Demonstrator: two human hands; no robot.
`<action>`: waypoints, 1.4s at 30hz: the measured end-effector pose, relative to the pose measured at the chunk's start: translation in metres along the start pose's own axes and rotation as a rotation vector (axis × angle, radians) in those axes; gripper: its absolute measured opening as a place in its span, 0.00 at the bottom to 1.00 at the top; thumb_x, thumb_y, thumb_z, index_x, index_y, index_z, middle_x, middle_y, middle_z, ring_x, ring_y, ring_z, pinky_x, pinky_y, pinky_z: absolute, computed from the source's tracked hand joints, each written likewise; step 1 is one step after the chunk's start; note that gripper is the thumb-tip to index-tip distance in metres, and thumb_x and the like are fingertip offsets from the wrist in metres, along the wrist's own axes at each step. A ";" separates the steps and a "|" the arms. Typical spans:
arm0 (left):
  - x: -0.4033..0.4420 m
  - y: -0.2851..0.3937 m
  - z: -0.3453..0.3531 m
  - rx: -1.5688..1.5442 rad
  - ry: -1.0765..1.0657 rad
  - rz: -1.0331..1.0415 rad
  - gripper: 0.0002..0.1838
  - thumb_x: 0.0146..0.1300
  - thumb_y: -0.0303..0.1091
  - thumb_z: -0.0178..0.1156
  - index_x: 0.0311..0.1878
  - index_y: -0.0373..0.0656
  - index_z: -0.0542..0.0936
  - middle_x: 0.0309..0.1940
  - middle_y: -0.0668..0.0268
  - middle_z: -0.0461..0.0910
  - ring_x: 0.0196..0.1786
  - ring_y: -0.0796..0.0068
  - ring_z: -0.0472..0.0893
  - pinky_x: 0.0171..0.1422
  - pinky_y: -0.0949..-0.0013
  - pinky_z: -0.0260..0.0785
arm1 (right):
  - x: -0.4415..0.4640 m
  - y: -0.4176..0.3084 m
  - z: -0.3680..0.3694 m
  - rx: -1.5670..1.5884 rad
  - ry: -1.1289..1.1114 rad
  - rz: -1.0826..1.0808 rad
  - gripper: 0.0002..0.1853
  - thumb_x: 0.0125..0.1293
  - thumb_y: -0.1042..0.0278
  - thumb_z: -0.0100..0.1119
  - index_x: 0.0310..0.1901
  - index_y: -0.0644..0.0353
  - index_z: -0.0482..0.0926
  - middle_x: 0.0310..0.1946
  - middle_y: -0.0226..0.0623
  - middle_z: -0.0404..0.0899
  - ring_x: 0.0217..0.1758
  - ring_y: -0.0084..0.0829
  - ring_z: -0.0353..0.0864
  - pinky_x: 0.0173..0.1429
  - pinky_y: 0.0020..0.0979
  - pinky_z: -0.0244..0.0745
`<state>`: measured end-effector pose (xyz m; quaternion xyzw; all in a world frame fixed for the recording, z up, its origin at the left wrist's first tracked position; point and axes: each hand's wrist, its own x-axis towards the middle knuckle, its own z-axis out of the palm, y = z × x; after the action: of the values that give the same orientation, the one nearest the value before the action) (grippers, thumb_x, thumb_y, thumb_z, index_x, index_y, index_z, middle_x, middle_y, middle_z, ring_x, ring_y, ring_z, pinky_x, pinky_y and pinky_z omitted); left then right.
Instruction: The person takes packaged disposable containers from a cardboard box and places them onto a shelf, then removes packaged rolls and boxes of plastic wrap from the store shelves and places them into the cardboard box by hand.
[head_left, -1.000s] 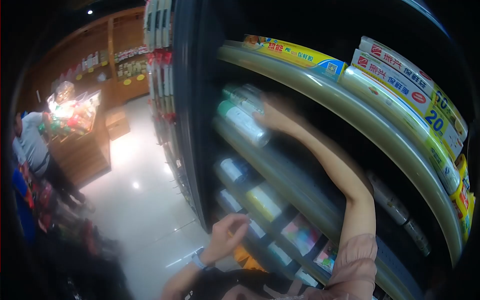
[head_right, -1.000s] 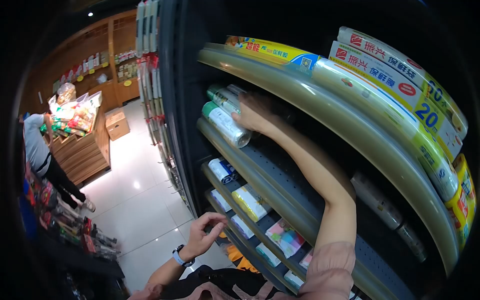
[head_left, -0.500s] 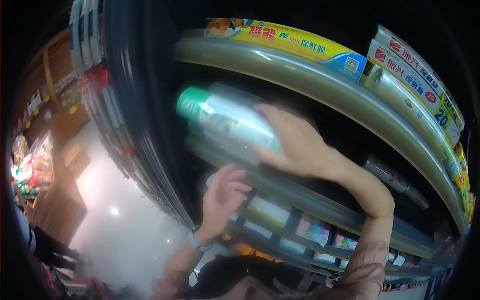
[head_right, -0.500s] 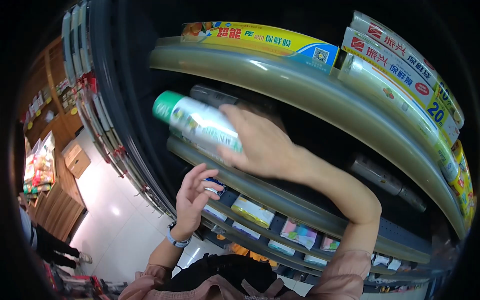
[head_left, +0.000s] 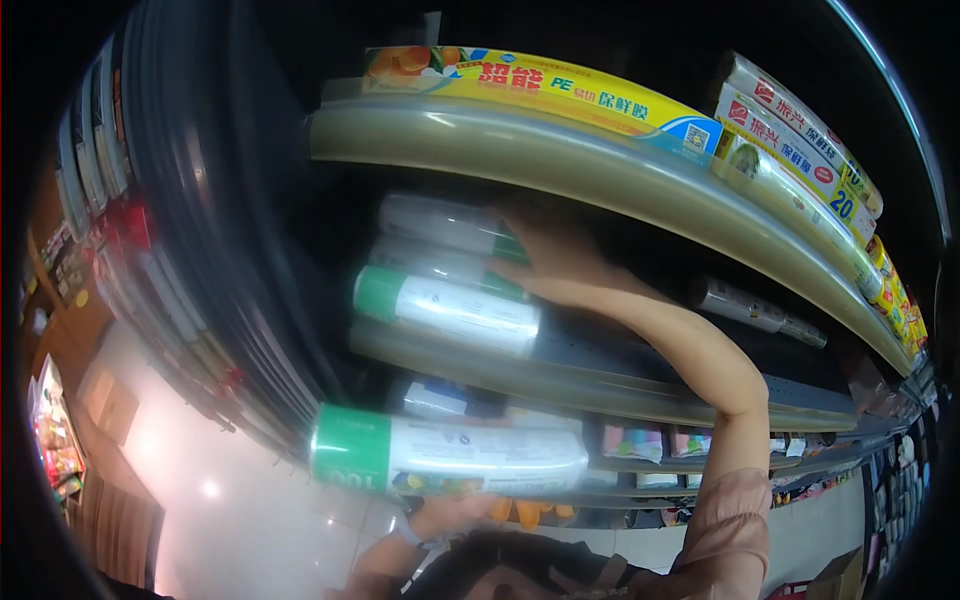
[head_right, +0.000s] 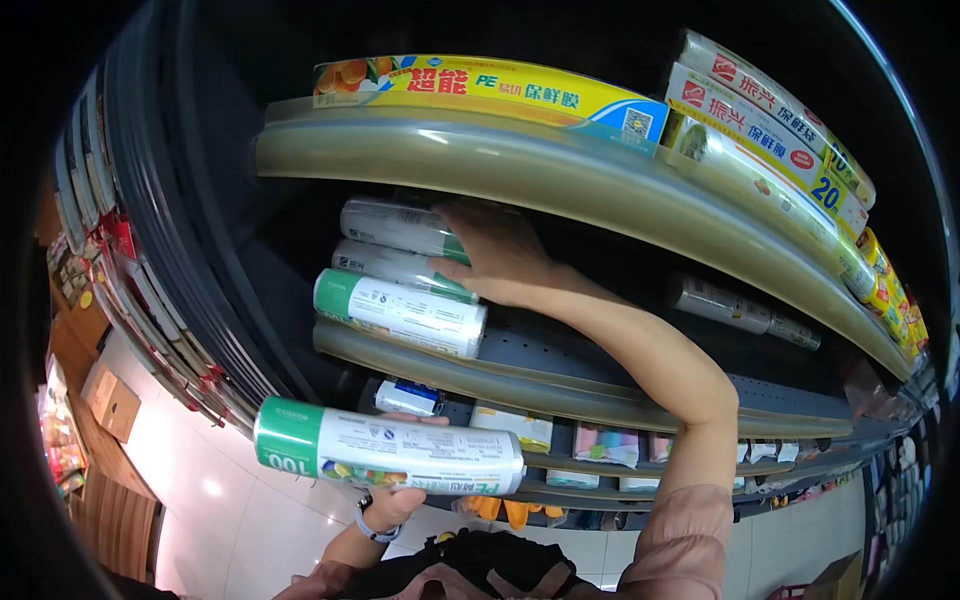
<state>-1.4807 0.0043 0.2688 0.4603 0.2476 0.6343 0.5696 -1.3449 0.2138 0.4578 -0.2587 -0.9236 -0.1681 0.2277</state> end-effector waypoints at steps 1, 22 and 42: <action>-0.003 0.000 -0.004 -0.004 -0.008 0.001 0.45 0.48 0.45 0.72 0.63 0.37 0.57 0.58 0.48 0.67 0.63 0.55 0.70 0.65 0.54 0.69 | 0.008 0.003 0.006 0.027 -0.034 0.067 0.32 0.61 0.50 0.59 0.58 0.68 0.69 0.51 0.55 0.75 0.57 0.49 0.74 0.61 0.43 0.69; -0.073 -0.099 0.113 0.040 -0.313 -0.273 0.39 0.52 0.37 0.71 0.63 0.33 0.62 0.54 0.57 0.73 0.56 0.67 0.74 0.63 0.64 0.65 | -0.340 -0.126 -0.118 0.250 0.005 0.562 0.35 0.58 0.46 0.64 0.59 0.65 0.69 0.43 0.49 0.78 0.44 0.46 0.81 0.47 0.40 0.76; -0.262 -0.314 0.471 0.157 -1.628 -0.882 0.34 0.51 0.35 0.71 0.59 0.31 0.67 0.52 0.55 0.76 0.56 0.65 0.75 0.62 0.63 0.66 | -0.789 -0.376 -0.195 0.345 0.858 2.064 0.33 0.60 0.50 0.64 0.59 0.67 0.70 0.48 0.50 0.80 0.51 0.37 0.80 0.55 0.33 0.73</action>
<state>-0.9363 -0.2717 0.1407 0.6651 -0.0333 -0.1767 0.7248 -0.8866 -0.4906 0.1483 -0.7837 -0.1248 0.1552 0.5883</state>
